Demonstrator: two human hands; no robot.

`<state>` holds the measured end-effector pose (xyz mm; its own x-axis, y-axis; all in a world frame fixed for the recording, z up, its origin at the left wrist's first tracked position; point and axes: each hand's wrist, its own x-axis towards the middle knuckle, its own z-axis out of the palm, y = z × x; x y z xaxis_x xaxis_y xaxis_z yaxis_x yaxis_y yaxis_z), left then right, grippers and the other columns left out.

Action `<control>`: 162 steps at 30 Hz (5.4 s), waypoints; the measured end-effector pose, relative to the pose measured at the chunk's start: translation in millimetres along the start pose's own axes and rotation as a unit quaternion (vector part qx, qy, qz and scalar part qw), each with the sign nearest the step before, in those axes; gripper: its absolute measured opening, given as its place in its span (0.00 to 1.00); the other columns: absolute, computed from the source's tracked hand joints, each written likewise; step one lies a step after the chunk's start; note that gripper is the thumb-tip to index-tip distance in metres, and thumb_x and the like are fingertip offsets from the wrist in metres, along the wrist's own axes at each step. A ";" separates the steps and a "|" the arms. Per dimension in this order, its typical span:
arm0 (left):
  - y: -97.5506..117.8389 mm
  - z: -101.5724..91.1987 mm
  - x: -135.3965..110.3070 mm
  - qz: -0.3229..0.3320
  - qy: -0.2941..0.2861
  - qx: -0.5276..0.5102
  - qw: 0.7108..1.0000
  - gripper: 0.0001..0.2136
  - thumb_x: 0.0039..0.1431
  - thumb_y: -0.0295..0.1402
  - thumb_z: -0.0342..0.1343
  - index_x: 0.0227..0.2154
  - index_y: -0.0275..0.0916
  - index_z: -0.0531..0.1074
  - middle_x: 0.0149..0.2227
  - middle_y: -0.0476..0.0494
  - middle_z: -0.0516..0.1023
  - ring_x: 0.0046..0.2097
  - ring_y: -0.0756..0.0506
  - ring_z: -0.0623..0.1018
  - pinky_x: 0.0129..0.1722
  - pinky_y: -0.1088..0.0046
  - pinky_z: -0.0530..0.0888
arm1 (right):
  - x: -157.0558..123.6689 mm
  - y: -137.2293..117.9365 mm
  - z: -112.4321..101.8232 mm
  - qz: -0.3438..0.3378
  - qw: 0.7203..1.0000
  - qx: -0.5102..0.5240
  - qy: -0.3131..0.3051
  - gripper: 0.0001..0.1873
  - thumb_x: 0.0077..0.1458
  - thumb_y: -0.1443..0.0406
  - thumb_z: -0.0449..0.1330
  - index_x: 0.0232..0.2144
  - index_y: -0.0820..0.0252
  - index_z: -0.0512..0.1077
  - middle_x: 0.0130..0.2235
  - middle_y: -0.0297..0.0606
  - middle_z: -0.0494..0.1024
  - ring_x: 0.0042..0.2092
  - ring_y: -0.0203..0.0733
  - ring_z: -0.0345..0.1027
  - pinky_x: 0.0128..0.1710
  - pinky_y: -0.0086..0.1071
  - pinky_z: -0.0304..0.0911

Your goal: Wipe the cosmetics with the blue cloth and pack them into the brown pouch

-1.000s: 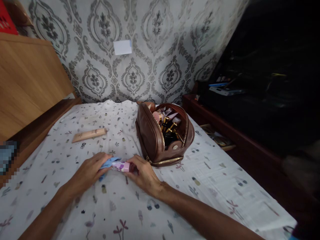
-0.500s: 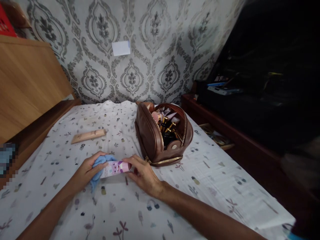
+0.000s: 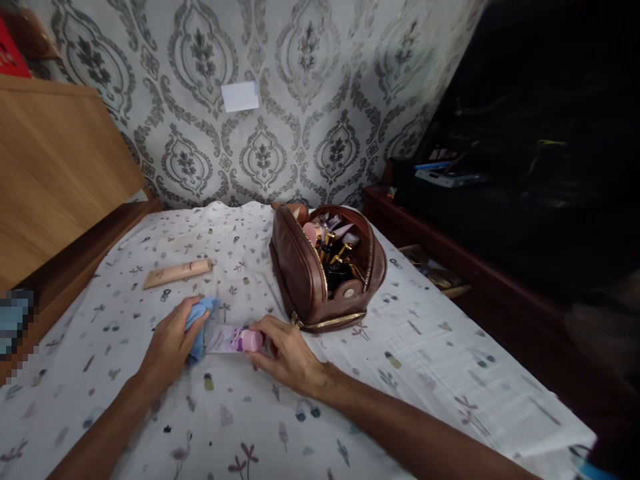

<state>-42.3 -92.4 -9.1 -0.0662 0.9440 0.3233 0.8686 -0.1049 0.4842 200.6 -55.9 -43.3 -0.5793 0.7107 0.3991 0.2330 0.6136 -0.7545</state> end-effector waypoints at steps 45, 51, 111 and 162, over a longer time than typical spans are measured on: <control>34.7 17.9 -19.9 -0.020 -0.203 -0.233 0.951 0.16 0.65 0.48 0.48 0.28 0.41 0.61 0.19 0.57 0.60 0.22 0.51 0.63 0.23 0.76 0.63 | 10.9 -7.6 1.9 0.155 0.858 0.489 -0.026 0.24 0.47 0.47 0.69 0.34 0.61 0.74 0.32 0.32 0.75 0.34 0.34 0.67 0.39 0.31 0.65; 28.6 13.9 -17.8 -0.041 -0.083 -0.221 0.971 0.14 0.65 0.46 0.47 0.33 0.40 0.65 0.22 0.55 0.64 0.24 0.49 0.67 0.27 0.74 0.68 | 7.6 -0.9 6.5 0.249 0.835 0.490 0.003 0.29 0.44 0.43 0.69 0.36 0.60 0.73 0.32 0.32 0.74 0.34 0.36 0.68 0.38 0.32 0.66; 26.1 7.0 -16.7 0.073 0.019 -0.220 0.973 0.09 0.66 0.36 0.50 0.37 0.38 0.71 0.28 0.51 0.70 0.28 0.50 0.70 0.32 0.75 0.68 | 13.6 -5.3 -2.8 0.402 0.692 0.583 -0.143 0.25 0.63 0.44 0.52 0.37 0.62 0.66 0.20 0.33 0.74 0.14 0.26 0.55 0.12 0.21 0.34; 21.2 20.9 -11.4 0.295 0.091 0.102 0.945 0.12 0.69 0.38 0.47 0.43 0.36 0.70 0.37 0.39 0.78 0.39 0.41 0.77 0.42 0.62 0.74 | 10.1 -10.3 0.6 0.289 0.833 0.462 -0.090 0.34 0.47 0.36 0.59 0.27 0.62 0.68 0.19 0.30 0.69 0.19 0.31 0.62 0.16 0.24 0.47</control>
<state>-12.9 -98.9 -19.5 0.3930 0.6679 0.6321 0.8560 -0.5168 0.0138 191.9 -55.2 -31.8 -0.7067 0.6807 -0.1930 -0.1389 -0.4009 -0.9055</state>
